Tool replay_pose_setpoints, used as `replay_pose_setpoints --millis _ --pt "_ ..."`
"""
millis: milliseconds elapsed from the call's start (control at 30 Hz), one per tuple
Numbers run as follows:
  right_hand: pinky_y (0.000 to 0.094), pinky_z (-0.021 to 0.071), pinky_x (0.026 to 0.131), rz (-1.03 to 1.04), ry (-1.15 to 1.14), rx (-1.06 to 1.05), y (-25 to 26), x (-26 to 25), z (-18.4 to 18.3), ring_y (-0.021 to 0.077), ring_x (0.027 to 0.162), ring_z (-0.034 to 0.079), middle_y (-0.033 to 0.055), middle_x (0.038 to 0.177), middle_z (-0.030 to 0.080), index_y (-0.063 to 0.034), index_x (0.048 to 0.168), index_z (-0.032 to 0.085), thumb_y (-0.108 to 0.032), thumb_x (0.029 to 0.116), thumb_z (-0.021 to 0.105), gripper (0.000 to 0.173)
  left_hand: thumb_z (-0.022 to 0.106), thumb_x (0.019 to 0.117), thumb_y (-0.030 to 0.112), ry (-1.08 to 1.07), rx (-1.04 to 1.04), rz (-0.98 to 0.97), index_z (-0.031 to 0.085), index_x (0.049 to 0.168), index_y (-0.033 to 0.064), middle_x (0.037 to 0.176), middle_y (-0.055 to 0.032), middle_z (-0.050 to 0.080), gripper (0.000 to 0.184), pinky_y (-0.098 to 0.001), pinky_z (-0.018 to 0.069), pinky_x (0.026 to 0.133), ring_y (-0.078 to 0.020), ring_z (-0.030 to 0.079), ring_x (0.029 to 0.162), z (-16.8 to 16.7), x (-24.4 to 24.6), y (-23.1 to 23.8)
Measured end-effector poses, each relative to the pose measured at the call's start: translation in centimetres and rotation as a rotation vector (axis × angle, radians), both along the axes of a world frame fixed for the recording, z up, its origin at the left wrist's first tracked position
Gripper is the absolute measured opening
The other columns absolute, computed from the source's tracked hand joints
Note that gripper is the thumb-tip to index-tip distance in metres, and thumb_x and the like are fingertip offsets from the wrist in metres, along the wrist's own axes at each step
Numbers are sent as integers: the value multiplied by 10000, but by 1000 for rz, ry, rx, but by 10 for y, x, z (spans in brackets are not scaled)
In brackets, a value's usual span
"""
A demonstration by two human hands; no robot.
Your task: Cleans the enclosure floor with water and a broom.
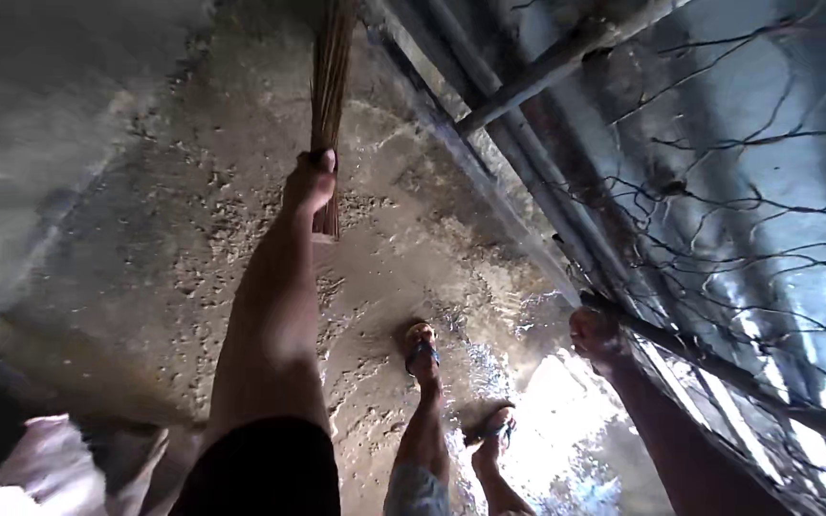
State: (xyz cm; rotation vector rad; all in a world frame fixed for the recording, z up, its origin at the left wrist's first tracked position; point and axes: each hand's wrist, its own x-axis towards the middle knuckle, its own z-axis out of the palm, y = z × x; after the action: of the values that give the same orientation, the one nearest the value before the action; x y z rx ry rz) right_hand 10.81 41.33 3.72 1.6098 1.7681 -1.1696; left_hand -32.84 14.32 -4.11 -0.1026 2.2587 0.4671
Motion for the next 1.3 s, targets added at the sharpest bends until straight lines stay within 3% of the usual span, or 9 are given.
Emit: replay_pose_setpoints --millis 133,233,333,433,567,633,833,1100,1300 --pt "274 370 471 -3 22 6 -1 -14 7 74 473 367 -41 606 399 -74 802 521 -228 1101 304 401 303 1060 651 13 18 330 497 1479 74 1319 -266 630 739 -660 471 1013 -422 614 1225 -25 65 -41" --pt "446 478 713 212 -94 3 2 -32 22 249 709 521 184 863 557 104 1046 609 -155 1116 333 385 344 1077 596 82 -86 438 465 1512 107 1256 -224 681 666 -596 521 987 -375 670 1153 1 164 -81" --pt "554 488 900 356 -200 -21 2 -43 35 396 932 626 309 1058 630 131 1148 619 -110 1104 388 337 411 1096 474 11 -85 275 377 1561 77 1158 -237 708 613 -585 549 936 -381 706 1062 44 210 -86" --pt "518 486 796 323 -184 -32 3 -44 36 327 801 582 244 939 597 105 1081 613 -144 1118 341 370 396 1087 527 -133 -91 -30 373 1569 117 1173 -245 699 633 -610 526 962 -414 684 1110 55 159 -53" --pt "512 486 782 346 -171 -17 5 -37 25 309 789 573 232 942 597 100 1084 617 -138 1105 366 346 355 1050 645 -119 -199 -221 384 1552 187 1151 -288 689 680 -723 511 862 -503 670 1069 9 72 -37" --pt "545 490 863 441 -188 -23 10 -47 23 367 882 612 285 1016 624 122 1115 621 -66 1075 417 279 350 1055 635 -71 -241 -145 379 1548 183 1132 -289 692 669 -720 516 847 -509 675 1051 -2 61 -60" --pt "515 493 772 408 -144 -17 16 -70 11 322 764 578 237 894 600 118 1055 619 -72 1078 411 283 376 1092 524 12 -170 178 393 1546 119 1092 -256 710 609 -625 536 913 -431 699 1040 22 85 -72" --pt "307 418 529 119 -102 -54 29 -54 -6 104 542 420 16 693 457 6 926 578 -190 1106 344 354 361 1035 673 -7 -92 91 383 1553 204 1229 -287 668 700 -727 491 916 -505 636 1160 -35 -71 7" --pt "417 467 654 406 -143 -110 38 -59 -1 203 633 494 121 750 527 83 961 606 -130 1085 369 342 349 1079 586 110 -167 710 447 1524 133 1257 -252 670 643 -641 509 973 -424 655 1160 -40 67 -61"
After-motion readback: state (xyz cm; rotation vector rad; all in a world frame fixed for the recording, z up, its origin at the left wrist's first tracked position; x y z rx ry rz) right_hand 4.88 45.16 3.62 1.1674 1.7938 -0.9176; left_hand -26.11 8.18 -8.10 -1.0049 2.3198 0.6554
